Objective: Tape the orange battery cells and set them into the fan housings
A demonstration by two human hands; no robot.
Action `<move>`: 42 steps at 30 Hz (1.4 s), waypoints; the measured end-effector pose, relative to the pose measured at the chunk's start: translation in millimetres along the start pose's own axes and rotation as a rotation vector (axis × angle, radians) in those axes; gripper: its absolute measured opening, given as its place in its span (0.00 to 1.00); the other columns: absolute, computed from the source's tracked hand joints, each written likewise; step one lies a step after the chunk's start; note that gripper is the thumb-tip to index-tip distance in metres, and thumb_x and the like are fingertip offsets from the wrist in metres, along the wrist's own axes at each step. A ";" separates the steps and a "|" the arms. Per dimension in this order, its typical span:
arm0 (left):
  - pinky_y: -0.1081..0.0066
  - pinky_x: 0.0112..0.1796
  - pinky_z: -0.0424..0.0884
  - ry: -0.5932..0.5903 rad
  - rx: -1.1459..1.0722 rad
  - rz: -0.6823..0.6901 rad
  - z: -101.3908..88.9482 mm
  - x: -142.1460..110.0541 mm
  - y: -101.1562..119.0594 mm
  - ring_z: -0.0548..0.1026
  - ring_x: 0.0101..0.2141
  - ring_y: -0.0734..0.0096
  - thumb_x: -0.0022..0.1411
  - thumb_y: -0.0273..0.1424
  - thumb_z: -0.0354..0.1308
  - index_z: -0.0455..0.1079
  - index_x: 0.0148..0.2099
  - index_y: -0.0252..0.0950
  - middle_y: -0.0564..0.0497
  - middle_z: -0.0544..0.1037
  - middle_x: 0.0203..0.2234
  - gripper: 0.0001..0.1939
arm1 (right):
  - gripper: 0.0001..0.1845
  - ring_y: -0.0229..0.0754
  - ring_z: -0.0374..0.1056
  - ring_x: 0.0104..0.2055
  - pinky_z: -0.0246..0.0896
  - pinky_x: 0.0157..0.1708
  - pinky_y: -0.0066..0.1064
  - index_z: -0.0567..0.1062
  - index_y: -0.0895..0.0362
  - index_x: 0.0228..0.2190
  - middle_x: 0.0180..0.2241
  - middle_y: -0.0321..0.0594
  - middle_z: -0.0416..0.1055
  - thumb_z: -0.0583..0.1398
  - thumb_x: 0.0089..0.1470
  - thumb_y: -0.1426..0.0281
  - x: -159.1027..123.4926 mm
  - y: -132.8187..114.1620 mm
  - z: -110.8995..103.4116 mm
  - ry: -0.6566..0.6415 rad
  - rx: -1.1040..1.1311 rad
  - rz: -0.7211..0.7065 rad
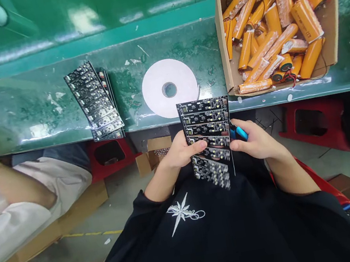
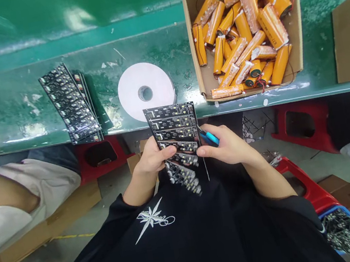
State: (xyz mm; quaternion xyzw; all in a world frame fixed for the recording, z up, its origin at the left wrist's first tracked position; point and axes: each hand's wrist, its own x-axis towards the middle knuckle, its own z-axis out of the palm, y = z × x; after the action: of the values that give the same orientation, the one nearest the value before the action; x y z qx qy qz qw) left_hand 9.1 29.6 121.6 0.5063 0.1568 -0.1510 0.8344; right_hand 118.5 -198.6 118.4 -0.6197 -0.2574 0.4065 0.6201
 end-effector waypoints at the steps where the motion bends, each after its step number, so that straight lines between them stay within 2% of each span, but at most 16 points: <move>1: 0.59 0.38 0.85 -0.056 -0.051 -0.050 0.7 -0.9 -0.6 0.87 0.34 0.54 0.57 0.52 0.77 0.82 0.51 0.33 0.39 0.88 0.41 0.30 | 0.34 0.40 0.68 0.29 0.64 0.33 0.30 0.78 0.57 0.41 0.30 0.34 0.75 0.70 0.56 0.38 -0.1 3.6 0.1 -0.061 0.109 -0.002; 3: 0.57 0.37 0.85 -0.152 -0.123 -0.107 1.0 -1.2 -2.5 0.87 0.33 0.52 0.54 0.56 0.77 0.81 0.53 0.33 0.38 0.88 0.40 0.36 | 0.36 0.38 0.64 0.26 0.62 0.29 0.29 0.76 0.56 0.39 0.27 0.31 0.70 0.70 0.54 0.35 -0.4 9.9 -0.5 -0.161 0.287 -0.014; 5: 0.54 0.44 0.85 -0.165 -0.110 -0.069 -0.4 0.6 -5.1 0.87 0.40 0.47 0.51 0.56 0.78 0.81 0.55 0.34 0.37 0.87 0.43 0.38 | 0.36 0.37 0.62 0.26 0.60 0.28 0.29 0.74 0.56 0.36 0.26 0.31 0.68 0.69 0.54 0.35 -0.6 11.8 -2.8 -0.159 0.256 -0.013; 7: 0.53 0.53 0.82 -0.075 -0.052 0.022 -3.3 3.9 -8.2 0.85 0.50 0.43 0.50 0.56 0.78 0.81 0.55 0.35 0.38 0.87 0.47 0.38 | 0.35 0.36 0.60 0.27 0.57 0.28 0.28 0.73 0.56 0.33 0.26 0.31 0.68 0.69 0.55 0.35 -1.0 8.2 -6.7 -0.125 0.067 -0.002; 9: 0.53 0.56 0.80 0.056 0.009 0.121 -6.0 7.5 -11.6 0.84 0.53 0.44 0.51 0.58 0.77 0.81 0.54 0.36 0.40 0.87 0.48 0.38 | 0.35 0.35 0.59 0.27 0.55 0.28 0.28 0.73 0.56 0.32 0.26 0.30 0.67 0.67 0.57 0.35 -1.7 1.2 -10.6 -0.120 -0.098 0.008; 13: 0.59 0.48 0.83 0.290 0.122 0.243 -5.2 10.5 -16.8 0.86 0.43 0.54 0.58 0.58 0.73 0.83 0.45 0.35 0.43 0.87 0.41 0.30 | 0.36 0.35 0.60 0.26 0.56 0.28 0.28 0.75 0.56 0.36 0.27 0.31 0.70 0.63 0.62 0.34 -3.8 -11.7 -12.0 -0.130 -0.253 0.008; 16: 0.63 0.41 0.83 0.381 0.145 0.231 0.0 8.3 -16.6 0.85 0.37 0.59 0.60 0.57 0.73 0.84 0.41 0.35 0.45 0.87 0.37 0.27 | 0.35 0.38 0.66 0.29 0.59 0.31 0.28 0.77 0.56 0.42 0.30 0.34 0.74 0.61 0.64 0.35 -5.6 -16.5 -7.2 -0.078 -0.302 0.014; 20: 0.65 0.37 0.83 0.373 0.158 0.214 5.6 5.1 -11.3 0.85 0.34 0.62 0.60 0.52 0.76 0.83 0.40 0.35 0.47 0.87 0.34 0.23 | 0.34 0.39 0.66 0.30 0.59 0.32 0.29 0.77 0.56 0.43 0.30 0.34 0.74 0.61 0.65 0.36 -7.1 -16.5 -1.8 -0.012 -0.321 0.032; 23: 0.65 0.36 0.83 0.341 0.091 0.174 9.0 5.4 -6.7 0.85 0.33 0.61 0.59 0.53 0.76 0.82 0.40 0.34 0.46 0.87 0.33 0.25 | 0.35 0.37 0.63 0.28 0.57 0.30 0.28 0.77 0.56 0.40 0.28 0.33 0.72 0.61 0.64 0.35 -5.9 -9.6 -1.8 -0.029 -0.244 0.021; 27: 0.64 0.31 0.83 0.207 -0.118 -0.049 15.8 7.4 -4.6 0.85 0.30 0.58 0.54 0.55 0.78 0.80 0.42 0.32 0.44 0.86 0.32 0.30 | 0.34 0.35 0.62 0.26 0.58 0.28 0.27 0.75 0.57 0.36 0.27 0.31 0.70 0.66 0.60 0.36 -1.8 4.7 -4.3 -0.228 0.077 -0.044; 29: 0.64 0.30 0.83 0.173 -0.182 -0.105 18.7 8.3 -5.7 0.85 0.29 0.58 0.53 0.55 0.78 0.79 0.42 0.32 0.43 0.86 0.32 0.31 | 0.33 0.35 0.63 0.26 0.60 0.28 0.27 0.75 0.57 0.37 0.27 0.32 0.71 0.67 0.60 0.37 -0.7 9.0 -4.9 -0.297 0.208 -0.068; 31: 0.64 0.31 0.83 0.212 -0.175 -0.063 20.0 9.0 -7.0 0.85 0.30 0.58 0.53 0.54 0.78 0.79 0.43 0.32 0.43 0.86 0.33 0.31 | 0.33 0.35 0.63 0.27 0.59 0.28 0.27 0.75 0.57 0.38 0.28 0.32 0.70 0.65 0.63 0.38 -1.1 9.0 -4.8 -0.251 0.182 -0.064; 34: 0.63 0.32 0.84 0.285 -0.065 0.038 18.4 9.3 -7.8 0.85 0.30 0.59 0.56 0.54 0.77 0.80 0.42 0.32 0.44 0.87 0.33 0.28 | 0.32 0.36 0.61 0.28 0.56 0.29 0.28 0.77 0.57 0.40 0.28 0.32 0.69 0.61 0.67 0.38 -3.8 2.0 -4.3 -0.096 -0.023 -0.035; 38: 0.65 0.31 0.82 0.269 0.041 0.054 14.4 8.1 -7.1 0.85 0.30 0.60 0.58 0.54 0.75 0.81 0.42 0.33 0.44 0.87 0.33 0.28 | 0.31 0.37 0.61 0.29 0.56 0.30 0.28 0.77 0.56 0.40 0.28 0.32 0.71 0.63 0.66 0.39 -6.3 -6.4 -6.0 -0.002 -0.166 0.023; 40: 0.66 0.29 0.82 0.217 -0.011 0.004 13.8 7.9 -7.6 0.84 0.29 0.60 0.57 0.55 0.75 0.81 0.43 0.33 0.44 0.86 0.32 0.29 | 0.32 0.37 0.62 0.28 0.57 0.30 0.28 0.77 0.57 0.38 0.28 0.33 0.71 0.66 0.63 0.39 -5.2 -3.7 -6.7 -0.042 -0.089 0.042; 42: 0.67 0.26 0.80 0.133 -0.106 -0.089 14.5 8.2 -9.4 0.83 0.25 0.61 0.54 0.55 0.77 0.80 0.42 0.32 0.44 0.85 0.30 0.30 | 0.35 0.37 0.63 0.26 0.59 0.28 0.28 0.76 0.57 0.37 0.26 0.33 0.71 0.67 0.57 0.35 -2.5 3.7 -5.5 -0.200 0.121 0.028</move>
State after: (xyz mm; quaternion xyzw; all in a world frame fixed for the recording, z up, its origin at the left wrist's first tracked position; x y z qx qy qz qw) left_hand 14.2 11.8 117.0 0.4629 0.2420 -0.1456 0.8402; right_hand 121.0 -204.1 114.8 -0.5409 -0.2841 0.4899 0.6218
